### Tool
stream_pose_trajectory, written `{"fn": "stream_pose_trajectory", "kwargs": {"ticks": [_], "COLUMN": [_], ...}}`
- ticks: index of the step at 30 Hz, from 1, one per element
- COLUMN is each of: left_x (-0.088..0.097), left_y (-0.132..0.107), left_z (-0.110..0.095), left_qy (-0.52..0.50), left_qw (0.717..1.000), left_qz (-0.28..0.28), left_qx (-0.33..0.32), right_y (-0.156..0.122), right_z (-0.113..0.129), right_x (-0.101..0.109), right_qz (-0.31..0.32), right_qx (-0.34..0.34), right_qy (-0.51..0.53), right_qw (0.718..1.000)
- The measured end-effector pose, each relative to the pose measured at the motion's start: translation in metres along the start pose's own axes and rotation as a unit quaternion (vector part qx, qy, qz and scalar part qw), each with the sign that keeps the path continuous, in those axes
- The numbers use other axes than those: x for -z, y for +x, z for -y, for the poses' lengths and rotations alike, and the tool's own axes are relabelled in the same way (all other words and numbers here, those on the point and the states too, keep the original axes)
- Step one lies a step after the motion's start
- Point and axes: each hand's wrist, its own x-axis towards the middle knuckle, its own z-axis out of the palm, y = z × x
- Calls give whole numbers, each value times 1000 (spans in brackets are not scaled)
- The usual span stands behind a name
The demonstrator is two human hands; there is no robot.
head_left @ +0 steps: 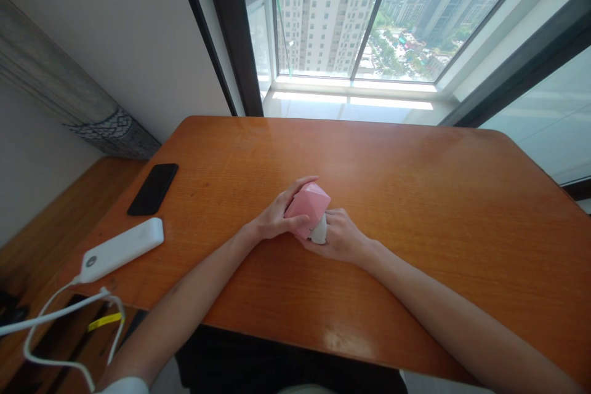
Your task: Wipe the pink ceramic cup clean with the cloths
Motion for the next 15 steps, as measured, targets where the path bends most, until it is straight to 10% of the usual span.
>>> {"fn": "stream_pose_trajectory", "kwargs": {"ticks": [9, 15], "left_x": [-2, -4], "left_y": [-3, -3], "left_z": [3, 6], "left_qy": [-22, 30], "left_qw": [1000, 999], "left_qz": [10, 1], "left_qx": [-6, -27], "right_y": [5, 11], "right_z": [5, 12], "right_x": [2, 19], "right_qz": [-43, -35], "right_qx": [-19, -179], "right_qy": [71, 291], "right_qw": [996, 939]}}
